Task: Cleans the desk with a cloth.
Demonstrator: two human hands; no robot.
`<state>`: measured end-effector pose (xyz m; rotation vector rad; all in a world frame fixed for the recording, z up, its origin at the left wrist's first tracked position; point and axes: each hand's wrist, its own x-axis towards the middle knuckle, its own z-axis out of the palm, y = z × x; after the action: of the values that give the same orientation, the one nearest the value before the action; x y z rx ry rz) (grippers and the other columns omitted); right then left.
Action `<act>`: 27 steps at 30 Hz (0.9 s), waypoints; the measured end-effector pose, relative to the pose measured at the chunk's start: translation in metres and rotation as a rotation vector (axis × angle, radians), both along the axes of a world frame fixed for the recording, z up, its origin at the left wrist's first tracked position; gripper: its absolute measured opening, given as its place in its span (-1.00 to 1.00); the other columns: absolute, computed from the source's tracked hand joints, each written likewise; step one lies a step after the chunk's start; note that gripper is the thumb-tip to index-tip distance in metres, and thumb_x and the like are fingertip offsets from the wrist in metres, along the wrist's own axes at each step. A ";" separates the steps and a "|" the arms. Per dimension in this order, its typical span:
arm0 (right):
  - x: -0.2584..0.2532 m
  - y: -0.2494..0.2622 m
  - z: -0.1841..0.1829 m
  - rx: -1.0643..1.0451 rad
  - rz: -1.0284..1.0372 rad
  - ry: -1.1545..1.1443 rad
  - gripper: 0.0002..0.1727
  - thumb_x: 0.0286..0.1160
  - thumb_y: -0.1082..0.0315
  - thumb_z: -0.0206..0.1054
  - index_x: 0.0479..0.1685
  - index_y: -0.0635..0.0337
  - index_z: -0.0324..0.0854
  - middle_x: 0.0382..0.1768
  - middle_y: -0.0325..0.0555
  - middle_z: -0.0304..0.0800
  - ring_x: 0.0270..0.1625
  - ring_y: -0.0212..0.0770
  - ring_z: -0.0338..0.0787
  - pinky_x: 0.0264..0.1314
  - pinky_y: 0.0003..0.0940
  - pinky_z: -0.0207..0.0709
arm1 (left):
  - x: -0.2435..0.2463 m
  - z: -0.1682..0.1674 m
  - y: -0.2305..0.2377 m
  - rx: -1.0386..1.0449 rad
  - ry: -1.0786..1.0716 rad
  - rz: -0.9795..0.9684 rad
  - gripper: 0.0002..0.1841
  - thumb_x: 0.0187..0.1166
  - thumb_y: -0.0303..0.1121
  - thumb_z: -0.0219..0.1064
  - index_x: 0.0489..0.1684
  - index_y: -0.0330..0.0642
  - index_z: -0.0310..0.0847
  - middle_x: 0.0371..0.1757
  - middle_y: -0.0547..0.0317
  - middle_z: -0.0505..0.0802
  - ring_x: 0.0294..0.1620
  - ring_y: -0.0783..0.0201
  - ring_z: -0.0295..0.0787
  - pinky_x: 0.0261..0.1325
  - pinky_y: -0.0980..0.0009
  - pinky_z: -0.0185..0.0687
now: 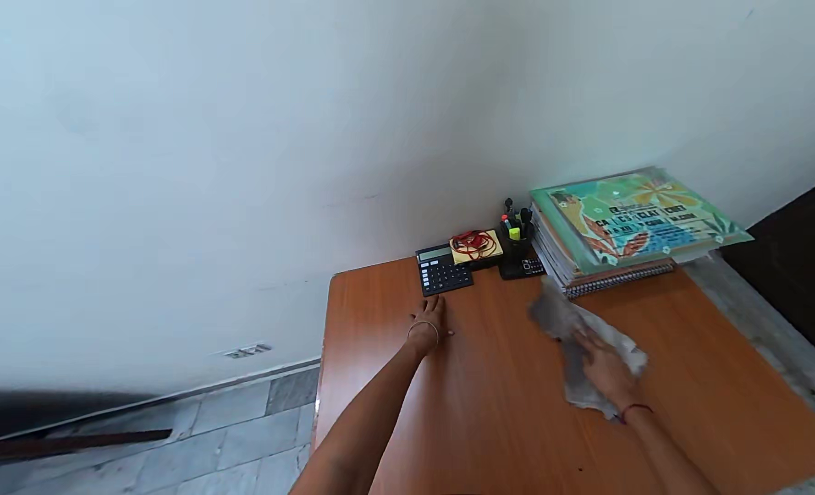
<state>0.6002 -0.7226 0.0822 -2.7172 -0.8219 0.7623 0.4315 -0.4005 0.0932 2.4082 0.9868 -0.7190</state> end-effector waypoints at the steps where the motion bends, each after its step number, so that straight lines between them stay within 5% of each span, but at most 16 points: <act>1: -0.001 -0.005 0.002 -0.015 -0.065 -0.030 -0.34 0.65 0.52 0.09 0.76 -0.15 0.40 0.83 -0.03 0.24 0.69 0.28 0.46 0.63 0.25 0.34 | 0.000 -0.001 0.000 0.006 -0.006 0.010 -0.05 0.61 -0.09 0.45 0.95 -0.03 -0.11 0.96 0.11 0.02 0.95 -0.13 -0.19 0.71 -0.35 0.06; 6: -0.104 0.024 0.015 -0.037 0.016 -0.013 -0.33 0.57 0.49 0.16 0.74 -0.11 0.43 0.78 0.13 0.31 0.63 0.25 0.56 0.52 0.14 0.49 | 0.002 -0.001 -0.002 0.007 0.002 0.030 -0.04 0.58 -0.11 0.49 0.95 -0.02 -0.10 0.95 0.09 0.04 0.94 -0.14 -0.18 0.72 -0.33 0.07; 9: -0.195 0.029 0.003 0.161 0.315 0.043 -0.36 0.46 0.53 0.24 0.61 -0.07 0.59 0.73 0.17 0.40 0.39 0.30 0.76 0.27 0.15 0.67 | 0.006 -0.003 -0.002 0.025 0.012 0.032 -0.02 0.53 -0.19 0.53 0.94 -0.03 -0.07 0.94 0.04 0.09 0.91 -0.20 -0.10 0.66 -0.36 0.17; 13: -0.241 0.020 0.000 0.214 0.643 0.198 -0.45 0.57 0.50 0.19 0.56 -0.06 0.64 0.80 0.06 0.29 0.30 0.28 0.80 0.24 0.15 0.65 | 0.013 0.000 -0.003 0.058 0.048 0.035 -0.04 0.49 -0.30 0.55 0.92 -0.06 -0.02 0.91 0.00 0.16 0.88 -0.24 0.00 0.59 -0.33 0.30; 18: -0.162 -0.031 -0.003 0.219 0.300 -0.012 -0.42 0.38 0.52 0.32 0.44 -0.13 0.75 0.73 0.04 0.42 0.31 0.26 0.83 0.21 0.17 0.72 | 0.015 0.001 -0.005 0.075 0.055 0.052 -0.01 0.45 -0.35 0.59 0.91 -0.07 0.00 0.90 0.00 0.17 0.86 -0.28 0.03 0.54 -0.37 0.35; 24: 0.040 -0.138 -0.021 -0.059 -0.418 -0.172 -0.28 0.56 0.51 0.24 0.81 0.01 0.30 0.82 0.35 0.10 0.39 0.56 0.67 0.20 0.47 0.57 | 0.016 0.004 -0.004 0.064 0.049 0.045 -0.03 0.45 -0.41 0.57 0.91 -0.09 0.01 0.89 -0.07 0.17 0.83 -0.33 0.05 0.52 -0.35 0.38; 27: 0.079 -0.144 -0.018 -0.137 -0.614 -0.157 -0.27 0.62 0.40 0.25 0.85 0.03 0.20 0.80 0.43 0.09 0.47 0.54 0.61 0.29 0.45 0.53 | 0.017 0.006 -0.006 0.054 0.033 0.070 -0.03 0.43 -0.38 0.58 0.89 -0.11 0.03 0.88 -0.11 0.16 0.83 -0.36 0.04 0.51 -0.39 0.38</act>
<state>0.6793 -0.8661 0.0640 -2.9203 0.0693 0.4816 0.4487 -0.4068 0.0996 2.4019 1.1112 -0.7175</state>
